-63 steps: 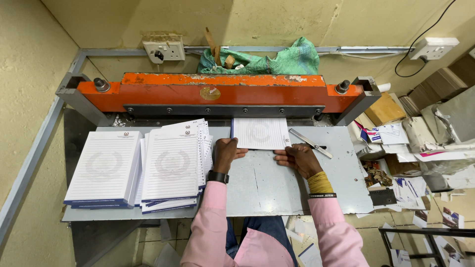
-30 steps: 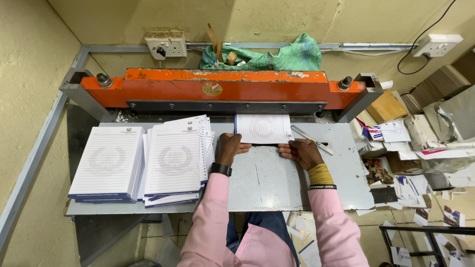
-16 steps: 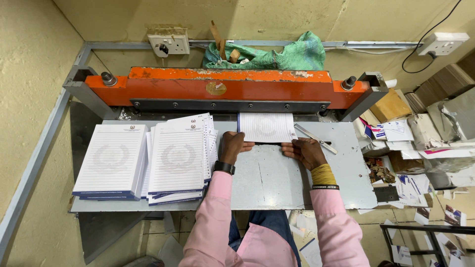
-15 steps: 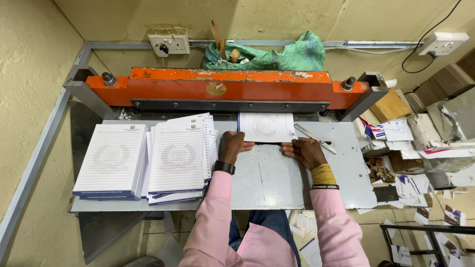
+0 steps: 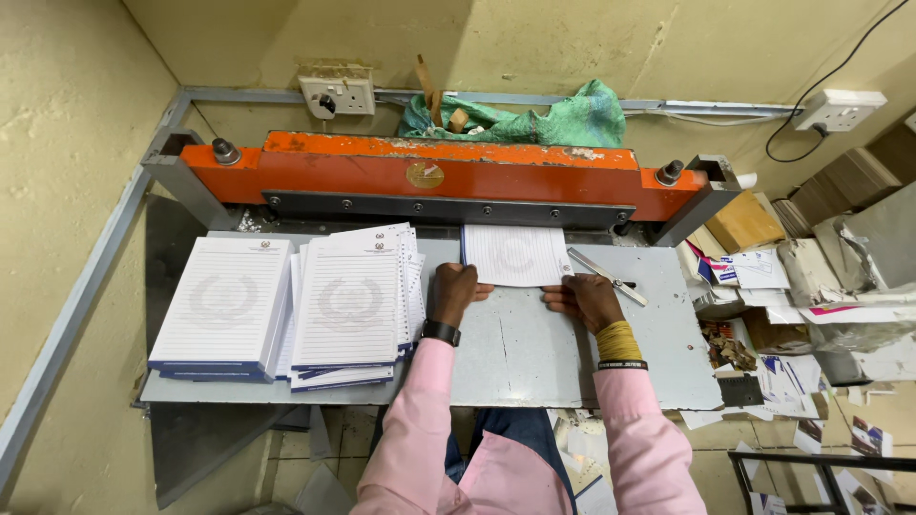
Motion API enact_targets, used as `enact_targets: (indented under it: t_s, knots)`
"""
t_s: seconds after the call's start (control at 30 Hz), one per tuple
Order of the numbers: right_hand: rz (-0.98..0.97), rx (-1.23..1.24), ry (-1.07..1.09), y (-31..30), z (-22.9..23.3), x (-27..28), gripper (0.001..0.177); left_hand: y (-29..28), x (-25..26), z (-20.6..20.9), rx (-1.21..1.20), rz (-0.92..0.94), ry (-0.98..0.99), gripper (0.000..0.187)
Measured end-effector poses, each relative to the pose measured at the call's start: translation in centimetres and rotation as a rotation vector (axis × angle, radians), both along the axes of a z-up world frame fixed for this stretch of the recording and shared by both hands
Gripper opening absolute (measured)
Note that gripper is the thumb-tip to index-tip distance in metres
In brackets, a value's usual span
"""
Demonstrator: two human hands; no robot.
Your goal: The person places stacks of lined paper into a binding machine to secure the edges. They repeatedly feed the paper stacks into the machine, press down to bind them, and then remove the finished notebooks to place them on a growing pile.
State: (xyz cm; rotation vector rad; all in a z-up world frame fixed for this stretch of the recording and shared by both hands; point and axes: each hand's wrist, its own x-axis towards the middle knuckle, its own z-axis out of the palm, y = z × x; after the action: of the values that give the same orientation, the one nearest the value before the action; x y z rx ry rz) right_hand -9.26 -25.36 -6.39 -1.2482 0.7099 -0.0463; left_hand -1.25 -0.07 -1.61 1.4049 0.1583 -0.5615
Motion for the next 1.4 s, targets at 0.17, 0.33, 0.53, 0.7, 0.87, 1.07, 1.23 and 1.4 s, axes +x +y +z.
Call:
enact_targets:
  t_s: [0.17,0.33,0.53,0.7,0.87,1.07,1.23,1.4]
  knots:
    - [0.100,0.019,-0.076,-0.9,-0.2,-4.7,0.031,2.3,-11.1,2.4,0.102,0.024,-0.146,0.046]
    - [0.316,-0.156,-0.330,7.1,6.9,-3.6,0.043,7.8,-18.8,5.4,0.255,0.100,-0.333,0.046]
    - [0.497,-0.356,-0.581,18.2,13.9,6.4,0.041,14.0,-16.3,5.9,0.090,0.443,-0.298,0.049]
    - [0.514,-0.935,-0.315,21.0,3.4,14.5,0.020,17.3,-16.6,1.9,0.784,0.181,-0.493,0.065]
    - [0.331,-0.684,-0.336,19.2,3.2,8.1,0.012,20.4,-15.2,1.1,1.098,0.293,-1.454,0.058]
    - [0.382,-0.351,-0.365,16.1,1.3,0.5,0.019,22.4,-8.2,-1.6,1.511,-0.158,-1.476,0.115]
    - [0.343,-0.159,-0.280,16.3,1.3,-4.3,0.024,23.6,-5.9,-2.5,1.570,-0.316,-1.515,0.112]
    - [0.447,0.009,-0.338,19.4,2.5,-6.2,0.024,24.5,-3.7,0.6,1.333,-0.562,-1.377,0.099]
